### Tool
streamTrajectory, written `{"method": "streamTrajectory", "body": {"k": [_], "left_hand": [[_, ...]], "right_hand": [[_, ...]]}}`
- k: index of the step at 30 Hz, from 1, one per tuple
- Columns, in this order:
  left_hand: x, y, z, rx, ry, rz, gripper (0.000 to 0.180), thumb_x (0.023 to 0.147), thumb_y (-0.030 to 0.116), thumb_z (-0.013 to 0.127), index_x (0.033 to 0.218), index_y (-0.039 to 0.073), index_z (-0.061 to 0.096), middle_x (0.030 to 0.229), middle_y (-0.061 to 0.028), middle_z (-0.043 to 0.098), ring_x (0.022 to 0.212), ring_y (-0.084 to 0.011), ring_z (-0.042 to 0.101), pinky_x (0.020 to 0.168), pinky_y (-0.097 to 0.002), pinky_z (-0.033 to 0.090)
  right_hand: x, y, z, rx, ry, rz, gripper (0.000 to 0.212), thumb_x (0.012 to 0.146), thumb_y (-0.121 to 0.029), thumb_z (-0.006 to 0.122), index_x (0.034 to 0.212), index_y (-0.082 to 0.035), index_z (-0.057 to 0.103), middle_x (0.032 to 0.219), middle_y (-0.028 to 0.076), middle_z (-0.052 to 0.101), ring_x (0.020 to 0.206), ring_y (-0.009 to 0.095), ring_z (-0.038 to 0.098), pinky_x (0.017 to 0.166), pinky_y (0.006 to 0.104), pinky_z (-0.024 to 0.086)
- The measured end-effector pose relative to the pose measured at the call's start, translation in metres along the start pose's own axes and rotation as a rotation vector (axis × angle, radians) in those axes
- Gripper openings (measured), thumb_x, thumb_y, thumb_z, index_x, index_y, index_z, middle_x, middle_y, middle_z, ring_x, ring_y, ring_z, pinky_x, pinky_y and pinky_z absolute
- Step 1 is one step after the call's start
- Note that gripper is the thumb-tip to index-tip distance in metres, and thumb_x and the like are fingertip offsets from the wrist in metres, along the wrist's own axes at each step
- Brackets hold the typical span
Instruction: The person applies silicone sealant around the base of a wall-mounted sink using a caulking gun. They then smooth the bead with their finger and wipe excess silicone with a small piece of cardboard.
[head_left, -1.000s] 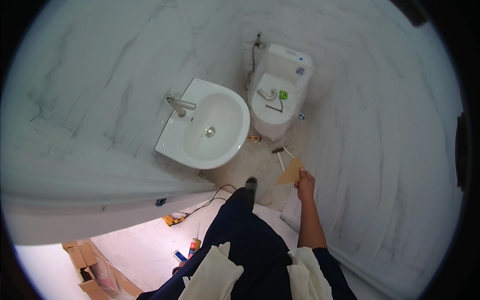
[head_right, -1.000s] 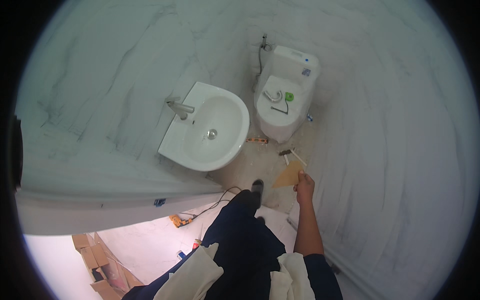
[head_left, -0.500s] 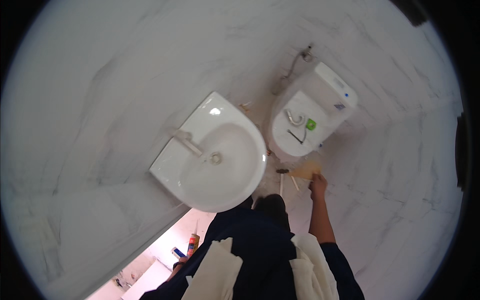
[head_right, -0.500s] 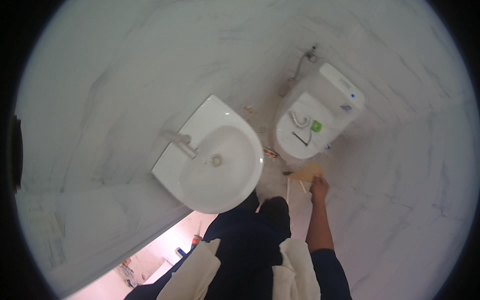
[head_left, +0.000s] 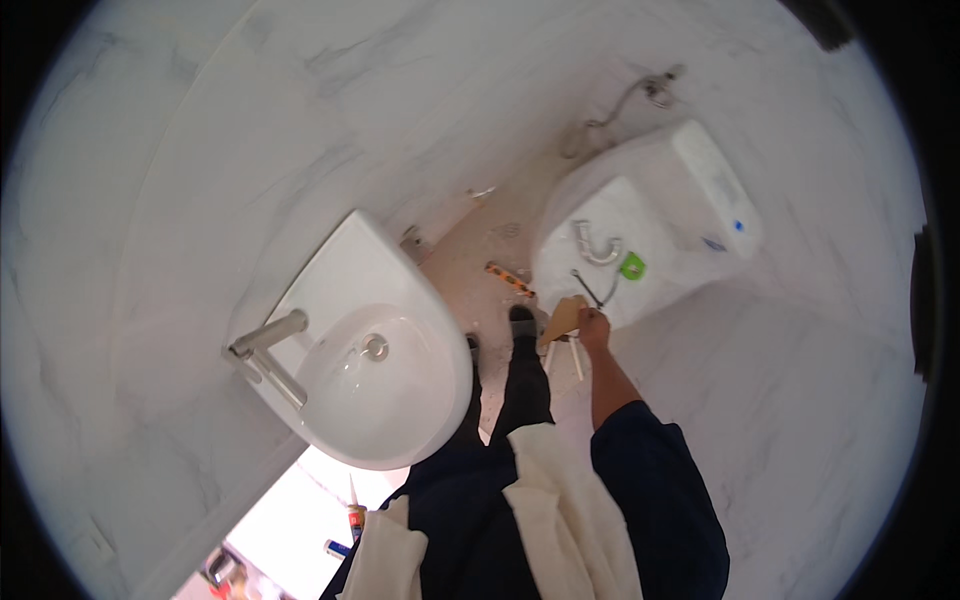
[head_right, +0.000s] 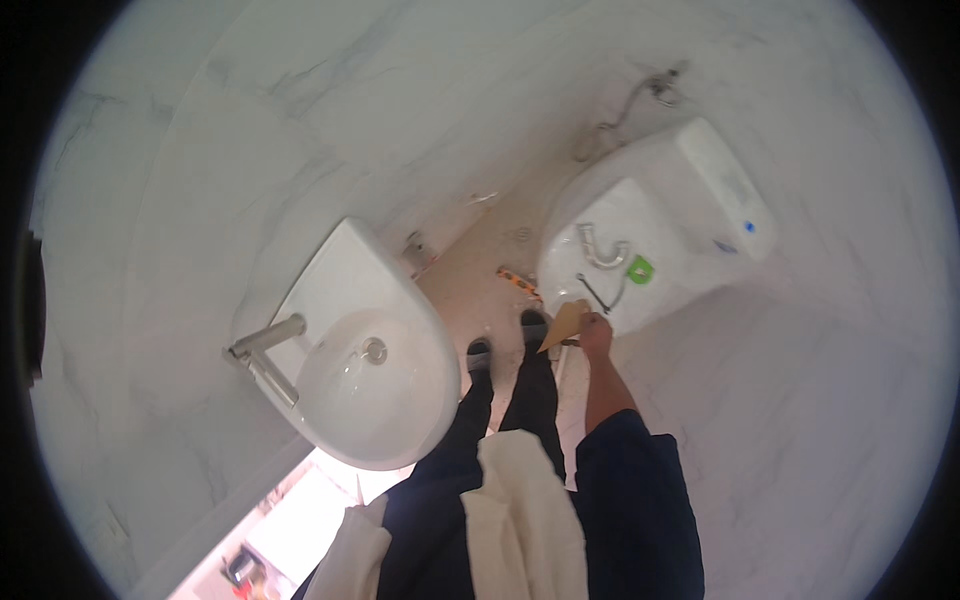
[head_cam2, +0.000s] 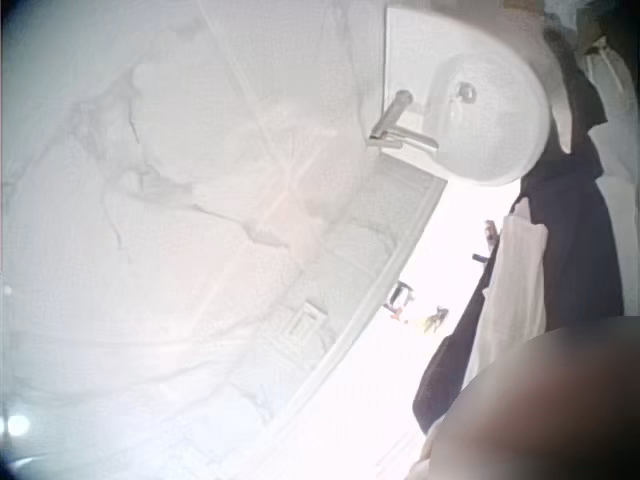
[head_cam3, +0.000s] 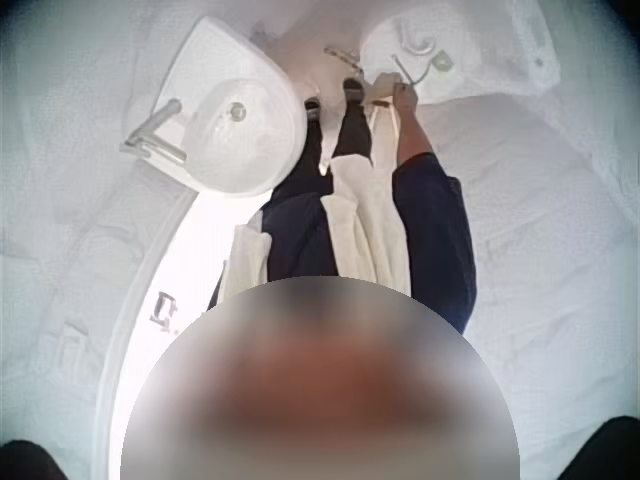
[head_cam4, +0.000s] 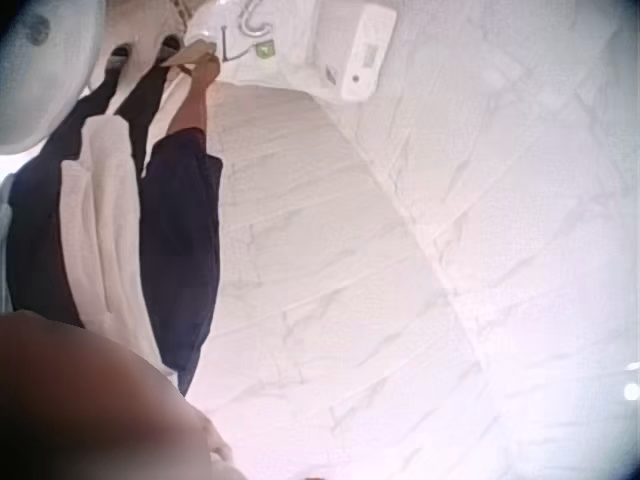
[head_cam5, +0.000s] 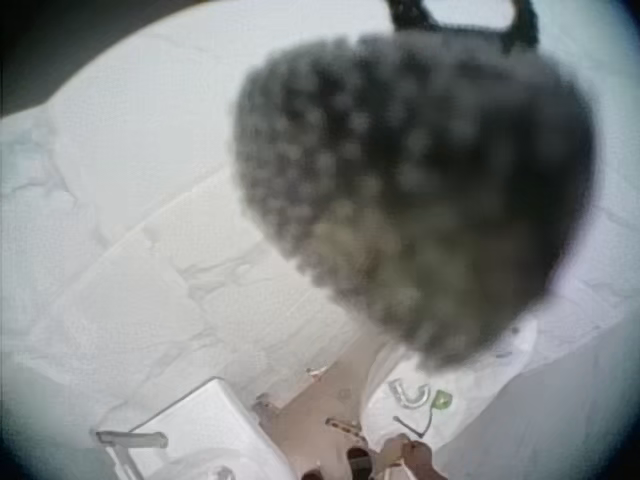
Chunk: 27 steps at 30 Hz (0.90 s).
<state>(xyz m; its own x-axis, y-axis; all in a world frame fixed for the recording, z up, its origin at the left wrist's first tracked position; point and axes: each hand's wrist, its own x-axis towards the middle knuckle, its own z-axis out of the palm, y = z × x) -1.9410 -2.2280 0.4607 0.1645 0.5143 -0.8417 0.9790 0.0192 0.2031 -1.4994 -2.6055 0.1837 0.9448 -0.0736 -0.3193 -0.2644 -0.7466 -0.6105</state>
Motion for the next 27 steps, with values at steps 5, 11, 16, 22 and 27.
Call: {"method": "streamTrajectory", "body": {"k": [5, 11, 16, 22, 27], "left_hand": [[-0.108, -0.082, -0.007, 0.017, 0.107, -0.352, 0.052, 0.066, 0.03, 0.084, 0.111, 0.005, 0.073, 0.104, -0.0127, 0.076, 0.094, -0.0229, 0.074, 0.083, -0.0361, 0.059], [-0.16, -0.112, 0.02, -0.007, 0.117, -0.695, 0.053, 0.065, 0.028, 0.085, 0.111, 0.005, 0.073, 0.104, -0.0123, 0.076, 0.093, -0.0223, 0.074, 0.083, -0.0356, 0.06], [-0.148, -0.089, 0.048, -0.147, 0.083, -0.775, 0.053, 0.066, 0.023, 0.082, 0.114, 0.002, 0.071, 0.103, -0.0122, 0.076, 0.091, -0.0241, 0.075, 0.082, -0.0346, 0.06], [-0.13, -0.093, 0.084, -0.317, 0.174, -0.752, 0.057, 0.063, 0.025, 0.083, 0.115, 0.003, 0.071, 0.112, -0.0162, 0.074, 0.102, -0.0291, 0.073, 0.091, -0.0386, 0.059], [-0.115, -0.121, 0.116, -0.363, 0.22, -0.653, 0.068, 0.058, 0.034, 0.087, 0.116, 0.003, 0.071, 0.115, -0.0219, 0.073, 0.107, -0.034, 0.071, 0.096, -0.0419, 0.057]], "right_hand": [[0.072, 0.031, -0.003, -0.054, -0.596, 0.452, 0.034, 0.097, -0.024, 0.055, 0.129, -0.011, 0.055, 0.087, 0.013, 0.065, 0.065, 0.022, 0.065, 0.049, 0.0382, 0.054], [0.088, -0.002, -0.045, -0.64, -0.622, -0.205, 0.05, 0.101, -0.043, 0.05, 0.089, 0.0, 0.072, 0.082, 0.019, 0.073, 0.074, 0.035, 0.072, 0.069, 0.0479, 0.056], [0.051, -0.141, -0.085, -0.443, -0.253, -0.223, 0.072, 0.101, -0.058, 0.046, 0.066, -0.001, 0.073, 0.065, 0.021, 0.069, 0.074, 0.037, 0.072, 0.079, 0.0457, 0.053], [0.022, -0.236, -0.1, -0.404, -0.578, -0.681, 0.065, 0.098, -0.059, 0.052, 0.081, -0.001, 0.074, 0.086, 0.023, 0.072, 0.089, 0.041, 0.069, 0.086, 0.0487, 0.051], [0.034, -0.197, -0.075, -0.74, -0.724, -0.685, 0.056, 0.094, -0.055, 0.056, 0.076, -0.005, 0.074, 0.077, 0.019, 0.072, 0.083, 0.038, 0.071, 0.08, 0.0492, 0.053]]}}
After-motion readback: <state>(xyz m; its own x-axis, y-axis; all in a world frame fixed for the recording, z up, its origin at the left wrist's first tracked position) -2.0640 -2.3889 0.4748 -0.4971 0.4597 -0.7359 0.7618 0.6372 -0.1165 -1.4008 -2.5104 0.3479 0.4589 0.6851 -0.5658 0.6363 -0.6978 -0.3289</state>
